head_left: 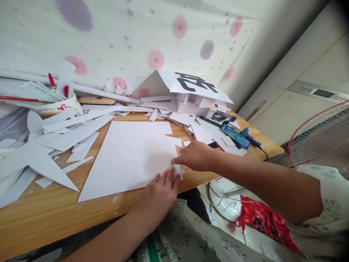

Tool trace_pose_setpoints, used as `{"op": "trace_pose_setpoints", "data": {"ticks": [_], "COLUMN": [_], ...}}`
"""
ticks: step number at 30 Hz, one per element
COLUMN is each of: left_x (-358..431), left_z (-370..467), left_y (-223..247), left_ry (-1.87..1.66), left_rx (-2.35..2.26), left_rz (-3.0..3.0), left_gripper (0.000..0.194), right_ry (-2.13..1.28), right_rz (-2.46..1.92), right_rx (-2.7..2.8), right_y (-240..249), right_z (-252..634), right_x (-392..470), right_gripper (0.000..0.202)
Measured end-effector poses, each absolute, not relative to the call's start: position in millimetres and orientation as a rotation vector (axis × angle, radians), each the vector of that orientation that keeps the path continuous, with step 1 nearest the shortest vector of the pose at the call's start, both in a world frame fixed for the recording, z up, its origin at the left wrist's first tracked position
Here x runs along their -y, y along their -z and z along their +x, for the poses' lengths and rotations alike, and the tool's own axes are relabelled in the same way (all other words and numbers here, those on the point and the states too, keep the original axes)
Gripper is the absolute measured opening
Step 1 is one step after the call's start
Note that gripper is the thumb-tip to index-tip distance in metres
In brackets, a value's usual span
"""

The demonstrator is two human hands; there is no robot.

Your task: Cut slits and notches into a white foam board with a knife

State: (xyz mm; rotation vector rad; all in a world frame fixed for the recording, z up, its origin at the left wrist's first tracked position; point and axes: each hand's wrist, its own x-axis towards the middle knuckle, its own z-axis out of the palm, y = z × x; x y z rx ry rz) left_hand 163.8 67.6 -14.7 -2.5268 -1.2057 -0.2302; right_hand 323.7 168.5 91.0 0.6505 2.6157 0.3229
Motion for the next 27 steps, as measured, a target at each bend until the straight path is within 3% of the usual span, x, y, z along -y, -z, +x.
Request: {"op": "trace_pose_setpoints", "data": {"ticks": [27], "left_x": [-67], "left_z": [164], "left_y": [7], "left_ry": [0.188], "left_rx": [1.237], "left_rz": [-2.536], "left_gripper": [0.041], "right_ry": [-0.22], "right_rz": [0.725], "right_rx": [-2.606], "right_y": [-84], "right_z": [352], "right_x": [-178], "right_gripper": [0.049]}}
